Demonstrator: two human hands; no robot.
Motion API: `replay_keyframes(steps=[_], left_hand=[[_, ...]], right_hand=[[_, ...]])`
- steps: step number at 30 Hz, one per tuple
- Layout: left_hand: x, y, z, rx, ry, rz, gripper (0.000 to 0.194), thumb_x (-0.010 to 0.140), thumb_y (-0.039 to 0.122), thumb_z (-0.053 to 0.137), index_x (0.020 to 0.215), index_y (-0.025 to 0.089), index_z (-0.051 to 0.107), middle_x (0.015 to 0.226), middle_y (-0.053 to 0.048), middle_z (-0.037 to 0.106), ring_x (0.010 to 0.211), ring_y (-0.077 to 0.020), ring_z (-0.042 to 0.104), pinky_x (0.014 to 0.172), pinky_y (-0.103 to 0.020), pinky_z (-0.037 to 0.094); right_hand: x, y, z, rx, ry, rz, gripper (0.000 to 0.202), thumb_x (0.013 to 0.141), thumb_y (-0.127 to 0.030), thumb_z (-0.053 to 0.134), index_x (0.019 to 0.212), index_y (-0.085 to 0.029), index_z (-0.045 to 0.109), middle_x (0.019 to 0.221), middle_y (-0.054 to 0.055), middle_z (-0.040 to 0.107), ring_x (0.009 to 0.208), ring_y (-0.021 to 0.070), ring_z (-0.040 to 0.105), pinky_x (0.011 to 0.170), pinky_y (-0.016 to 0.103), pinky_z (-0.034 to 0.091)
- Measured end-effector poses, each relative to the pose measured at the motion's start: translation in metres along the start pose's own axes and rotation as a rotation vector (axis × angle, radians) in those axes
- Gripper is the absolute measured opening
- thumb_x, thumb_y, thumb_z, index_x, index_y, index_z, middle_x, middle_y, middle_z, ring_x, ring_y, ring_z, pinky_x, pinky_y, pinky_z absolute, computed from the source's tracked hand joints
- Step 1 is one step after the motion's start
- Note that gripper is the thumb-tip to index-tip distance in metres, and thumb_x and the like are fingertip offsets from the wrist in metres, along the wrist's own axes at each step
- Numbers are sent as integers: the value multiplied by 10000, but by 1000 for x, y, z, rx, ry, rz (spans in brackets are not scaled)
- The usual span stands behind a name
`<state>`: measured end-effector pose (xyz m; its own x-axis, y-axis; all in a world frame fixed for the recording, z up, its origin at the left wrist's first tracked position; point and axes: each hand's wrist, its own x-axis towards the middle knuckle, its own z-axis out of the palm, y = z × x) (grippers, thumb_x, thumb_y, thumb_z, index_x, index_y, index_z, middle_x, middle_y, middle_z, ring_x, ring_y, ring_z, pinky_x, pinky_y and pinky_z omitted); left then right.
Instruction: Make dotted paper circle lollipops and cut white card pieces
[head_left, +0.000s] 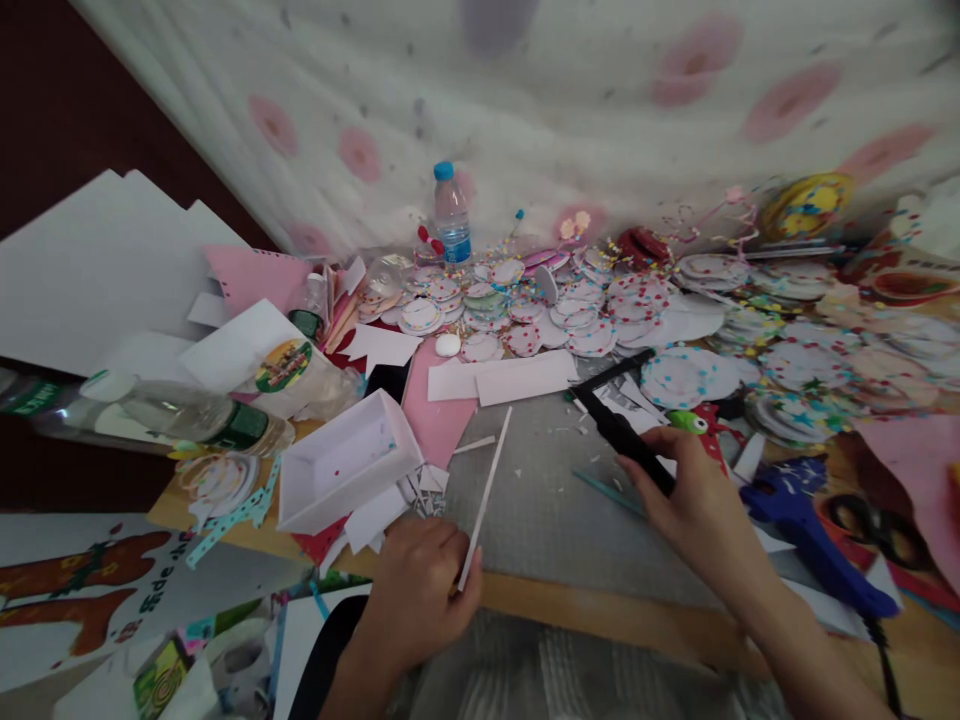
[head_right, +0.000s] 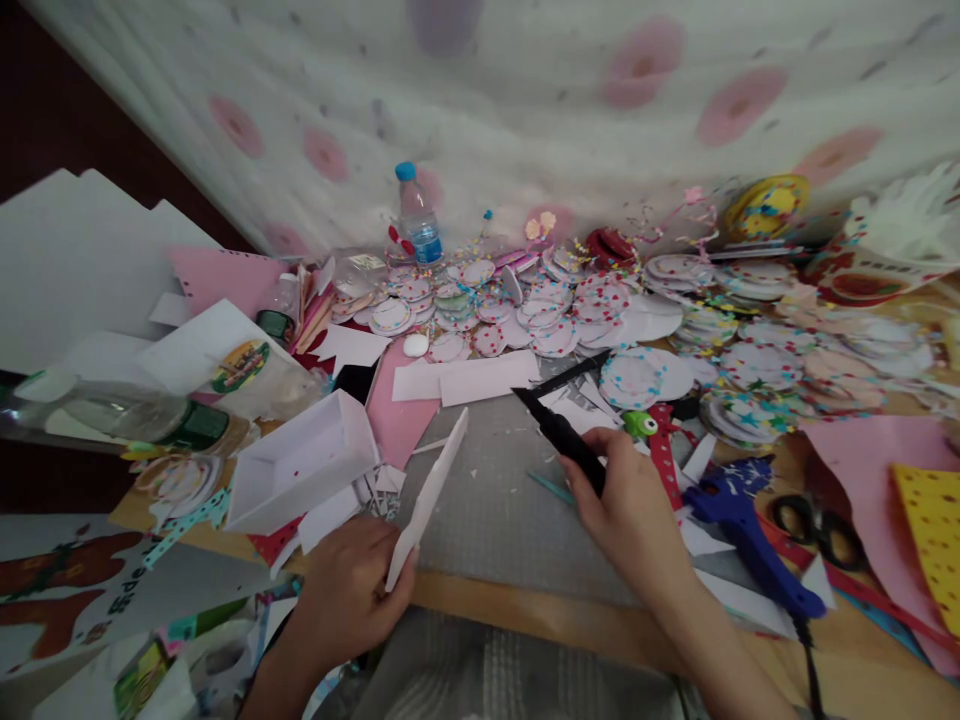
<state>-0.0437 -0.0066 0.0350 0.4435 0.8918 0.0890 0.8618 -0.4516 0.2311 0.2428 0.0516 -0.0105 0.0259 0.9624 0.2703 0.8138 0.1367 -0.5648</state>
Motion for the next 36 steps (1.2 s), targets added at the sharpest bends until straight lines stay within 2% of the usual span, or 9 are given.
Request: replay_keyframes(steps=[3, 7, 10, 13, 15, 19, 26, 32, 36], left_hand=[[-7, -2, -1, -113, 2, -24, 233, 860, 201, 482, 628, 191, 497, 588, -34, 555, 588, -184, 539, 574, -307, 300], [-14, -4, -11, -339, -73, -74, 268, 893, 221, 462, 627, 193, 470, 573, -16, 529, 558, -155, 533, 535, -281, 290], [-17, 0, -13, -282, -79, -28, 247, 884, 218, 458, 641, 192, 490, 586, -27, 549, 564, -168, 540, 547, -293, 302], [-21, 6, -10, -192, -67, 78, 171, 855, 188, 456, 720, 181, 561, 660, -58, 604, 631, -204, 561, 599, -319, 337], [-24, 7, -7, -137, -53, 122, 135, 823, 174, 474, 732, 174, 573, 675, -64, 613, 642, -214, 554, 611, -330, 341], [-28, 4, -2, -58, -55, 170, 130, 786, 171, 510, 658, 175, 537, 619, -45, 575, 602, -201, 517, 597, -333, 322], [-31, 0, 0, -59, -90, 177, 114, 795, 172, 495, 693, 169, 546, 657, -51, 586, 635, -213, 529, 613, -347, 328], [-33, 1, 2, -76, -8, 185, 163, 832, 164, 448, 693, 172, 532, 640, -37, 559, 618, -205, 500, 607, -343, 323], [-32, 1, 1, -75, -2, 187, 184, 845, 170, 436, 685, 172, 526, 642, -35, 550, 613, -202, 490, 601, -344, 321]], right_hand=[[-10, -15, -10, 163, -89, 52, 290, 867, -442, 522, 1040, -217, 461, 879, 83, 643, 747, 237, 636, 638, 333, 480], [-24, -36, -11, 257, -332, 76, 254, 917, -424, 447, 1072, -228, 400, 769, 45, 653, 600, 210, 631, 530, 298, 457], [-33, -51, -7, 233, -492, 24, 245, 948, -381, 396, 1146, -238, 397, 936, 80, 693, 734, 239, 691, 593, 318, 489], [-42, -60, -8, 229, -575, -62, 282, 954, -377, 409, 1213, -264, 414, 1116, 84, 668, 946, 252, 677, 737, 354, 514], [-47, -62, -12, 241, -623, -82, 286, 961, -388, 410, 1228, -287, 437, 1155, 68, 652, 1012, 239, 652, 806, 364, 510], [-55, -56, -17, 254, -726, -25, 305, 975, -398, 385, 1252, -293, 458, 1156, 59, 658, 1025, 222, 644, 824, 360, 513], [-52, -53, -15, 241, -665, -50, 310, 959, -386, 427, 1221, -252, 524, 1105, 78, 692, 974, 225, 669, 787, 334, 528], [-50, -52, -12, 157, -593, -83, 323, 957, -376, 413, 1200, -214, 552, 1076, 86, 709, 922, 219, 693, 748, 338, 554], [-52, -49, -10, 105, -541, -111, 326, 955, -378, 411, 1194, -215, 561, 1076, 79, 713, 914, 217, 700, 742, 347, 566]])
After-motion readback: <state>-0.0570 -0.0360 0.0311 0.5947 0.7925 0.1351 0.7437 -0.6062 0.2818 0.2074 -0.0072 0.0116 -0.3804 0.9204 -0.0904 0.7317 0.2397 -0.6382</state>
